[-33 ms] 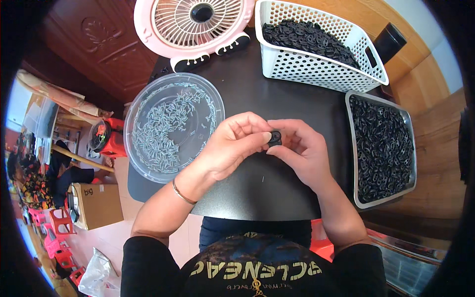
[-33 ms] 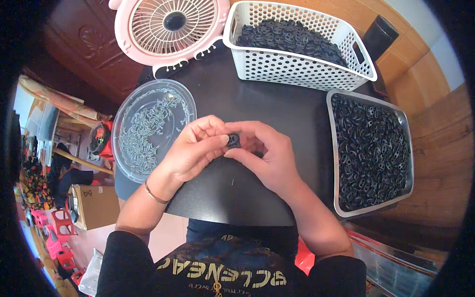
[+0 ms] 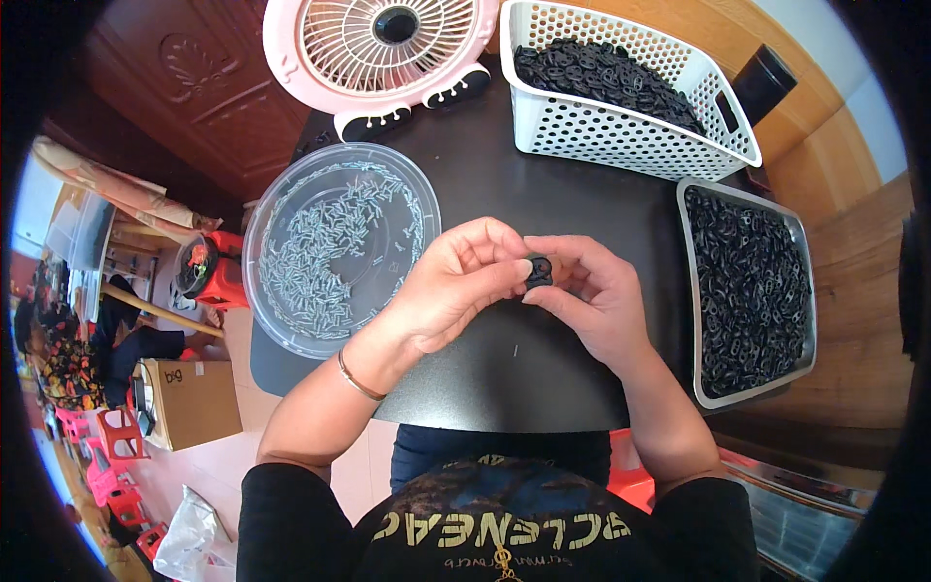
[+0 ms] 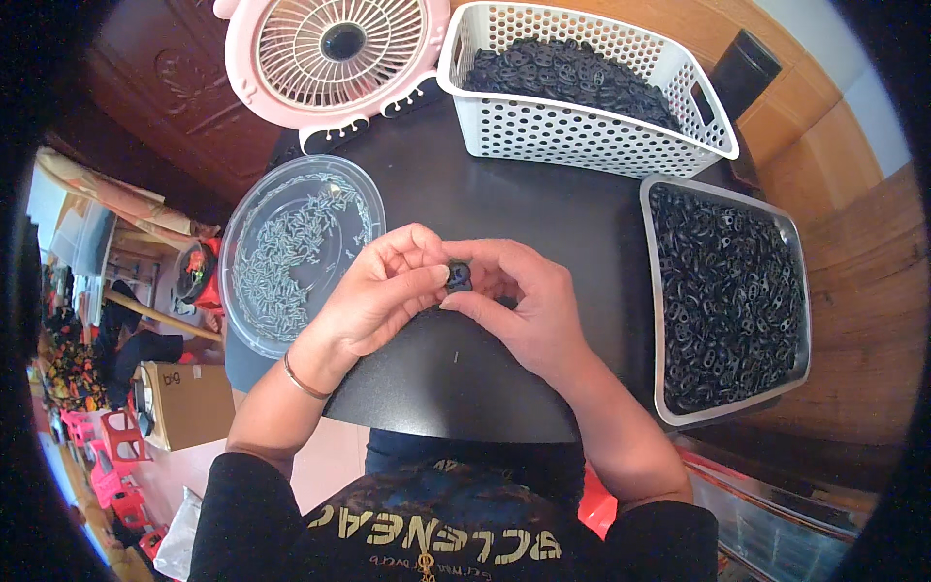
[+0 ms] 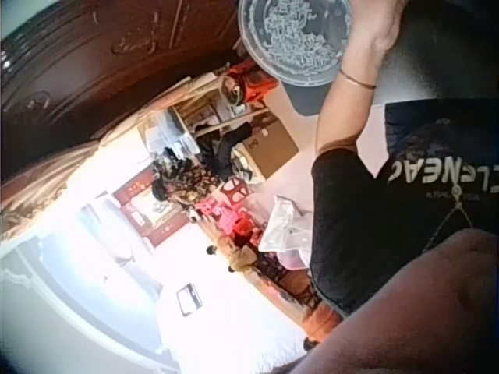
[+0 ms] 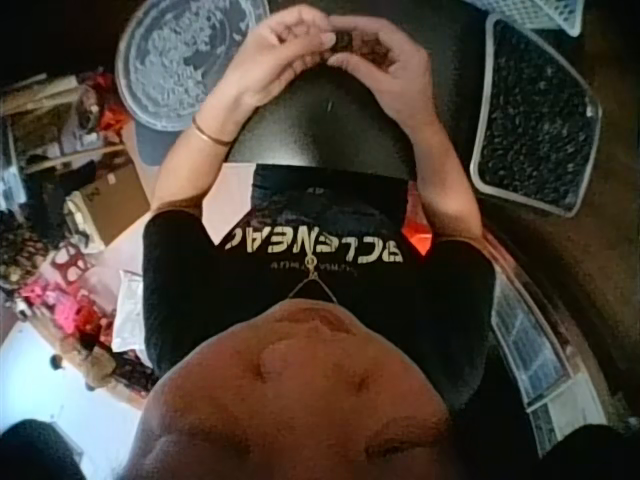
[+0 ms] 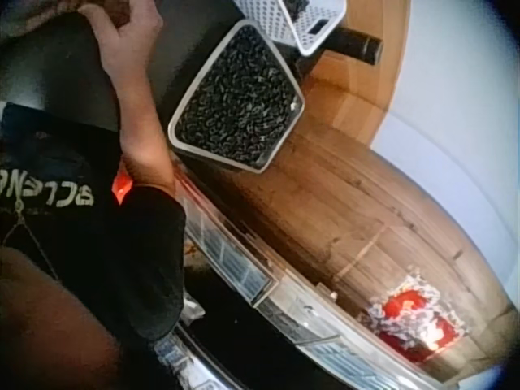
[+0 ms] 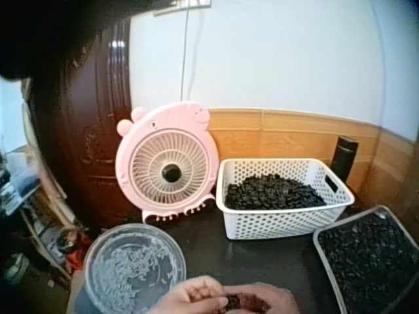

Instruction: The person sits at a table and repeatedly picks up small black plastic rings and silver screws. They insert the screws into the rings by hand and place the assembled units into a white basket. The person works continuously through the clip, handling the components one at a time.

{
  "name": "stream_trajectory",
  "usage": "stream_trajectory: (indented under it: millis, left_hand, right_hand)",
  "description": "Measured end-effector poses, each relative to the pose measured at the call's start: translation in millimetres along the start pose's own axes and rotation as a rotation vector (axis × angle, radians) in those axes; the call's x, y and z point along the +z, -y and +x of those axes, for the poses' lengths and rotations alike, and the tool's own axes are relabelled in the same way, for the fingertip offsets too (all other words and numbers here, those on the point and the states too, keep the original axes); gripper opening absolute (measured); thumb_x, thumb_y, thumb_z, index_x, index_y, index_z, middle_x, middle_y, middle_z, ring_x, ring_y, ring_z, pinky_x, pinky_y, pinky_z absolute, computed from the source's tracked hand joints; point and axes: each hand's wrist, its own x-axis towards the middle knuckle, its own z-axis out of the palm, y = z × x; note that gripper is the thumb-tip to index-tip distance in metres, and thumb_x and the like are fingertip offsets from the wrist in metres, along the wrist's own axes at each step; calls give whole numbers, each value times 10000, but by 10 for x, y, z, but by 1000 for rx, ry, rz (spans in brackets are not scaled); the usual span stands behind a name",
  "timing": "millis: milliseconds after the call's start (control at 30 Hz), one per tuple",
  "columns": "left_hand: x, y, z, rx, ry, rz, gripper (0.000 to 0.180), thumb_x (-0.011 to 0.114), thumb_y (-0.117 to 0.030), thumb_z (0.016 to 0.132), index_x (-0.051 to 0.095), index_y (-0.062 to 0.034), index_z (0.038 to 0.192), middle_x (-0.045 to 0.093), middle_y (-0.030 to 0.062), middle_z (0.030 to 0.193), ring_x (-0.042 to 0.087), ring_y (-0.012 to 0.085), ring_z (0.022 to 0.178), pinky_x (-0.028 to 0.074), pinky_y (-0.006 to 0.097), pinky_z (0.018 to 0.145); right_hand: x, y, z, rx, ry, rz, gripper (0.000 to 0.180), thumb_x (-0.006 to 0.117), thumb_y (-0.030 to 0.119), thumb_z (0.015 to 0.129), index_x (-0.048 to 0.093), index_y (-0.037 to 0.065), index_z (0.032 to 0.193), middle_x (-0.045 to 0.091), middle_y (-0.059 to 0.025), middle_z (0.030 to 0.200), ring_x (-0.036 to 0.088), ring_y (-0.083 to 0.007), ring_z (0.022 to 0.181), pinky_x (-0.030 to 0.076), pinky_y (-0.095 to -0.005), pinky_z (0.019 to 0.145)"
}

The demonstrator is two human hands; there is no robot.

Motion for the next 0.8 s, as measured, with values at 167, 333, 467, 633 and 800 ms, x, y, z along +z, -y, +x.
stream_trajectory:
  millis: [167, 333, 467, 633, 800]
  left_hand:
    - [-5, -25, -23, -46, -22, -23, 305, 587, -7, 815, 446, -63, 1079, 583, 26, 784, 560, 99, 734, 455, 211, 670]
    - [-17, -29, -22, -72, -16, 13, 322, 589, -7, 814, 429, -59, 1088, 589, 33, 781, 564, 103, 735, 454, 213, 675]
    - [-1, -21, -28, -59, -17, 16, 327, 590, -1, 810, 420, -53, 1085, 593, 40, 772, 568, 105, 736, 452, 215, 671]
    - [-22, -26, -28, -57, -24, 15, 346, 598, -1, 805, 411, -53, 1092, 597, 44, 771, 570, 104, 734, 449, 212, 662]
    - [6, -30, -56, 9, -2, 106, 325, 603, -21, 808, 434, -45, 1085, 604, 43, 780, 566, 87, 719, 447, 201, 651]
  right_hand:
    - [-31, 69, 3, -69, 11, -230, 329, 732, 49, 652, 643, 69, 968, 575, -16, 699, 534, -65, 573, 432, -198, 541]
    - [-10, 66, -14, -96, -29, -299, 289, 739, 71, 643, 653, 70, 919, 588, -28, 697, 555, -79, 565, 431, -215, 521]
    - [-5, 66, -23, -72, -50, -350, 260, 738, 73, 647, 659, 70, 894, 587, -29, 684, 557, -81, 565, 429, -217, 517]
    - [4, 25, -6, -38, -44, -210, 259, 741, 75, 645, 661, 71, 891, 575, -27, 660, 541, -80, 551, 420, -215, 508]
    - [-38, 74, -21, -125, -9, -354, 271, 746, 74, 652, 656, 67, 907, 564, -7, 666, 513, -55, 549, 406, -207, 502]
